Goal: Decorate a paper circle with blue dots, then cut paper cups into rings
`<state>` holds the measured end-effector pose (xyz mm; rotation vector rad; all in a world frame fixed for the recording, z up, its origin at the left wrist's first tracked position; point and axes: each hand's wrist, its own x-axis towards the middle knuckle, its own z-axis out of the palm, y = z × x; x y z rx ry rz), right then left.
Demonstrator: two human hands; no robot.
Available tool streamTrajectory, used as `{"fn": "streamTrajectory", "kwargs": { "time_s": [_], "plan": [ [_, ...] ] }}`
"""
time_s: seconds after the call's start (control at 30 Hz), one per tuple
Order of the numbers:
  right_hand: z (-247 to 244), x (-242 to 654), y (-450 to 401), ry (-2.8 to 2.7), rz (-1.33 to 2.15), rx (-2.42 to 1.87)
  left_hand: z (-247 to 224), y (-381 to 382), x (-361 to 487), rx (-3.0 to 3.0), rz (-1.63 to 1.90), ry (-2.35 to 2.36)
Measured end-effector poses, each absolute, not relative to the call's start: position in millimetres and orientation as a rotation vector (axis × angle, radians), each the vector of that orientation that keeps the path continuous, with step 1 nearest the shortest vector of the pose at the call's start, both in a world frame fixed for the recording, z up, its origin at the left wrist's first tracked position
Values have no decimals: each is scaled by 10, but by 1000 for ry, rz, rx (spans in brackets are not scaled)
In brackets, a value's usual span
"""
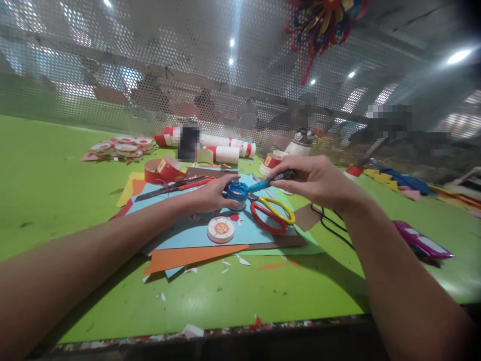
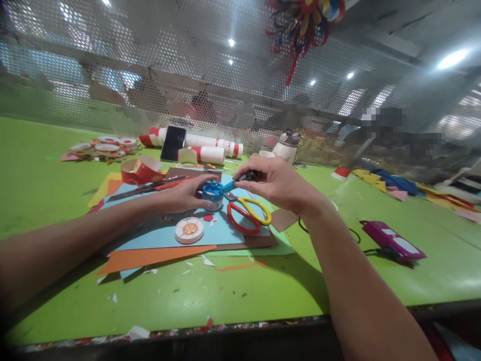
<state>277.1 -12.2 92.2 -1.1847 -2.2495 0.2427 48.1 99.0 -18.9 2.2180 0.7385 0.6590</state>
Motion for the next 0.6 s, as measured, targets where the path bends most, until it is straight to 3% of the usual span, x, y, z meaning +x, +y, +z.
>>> {"fn": "streamTrajectory", "kwargs": {
  "time_s": [0.6],
  "plan": [
    [1016, 2806, -211, -2232, 319, -1155, -166, 976, 483, 2204, 649, 737]
  ]
}}
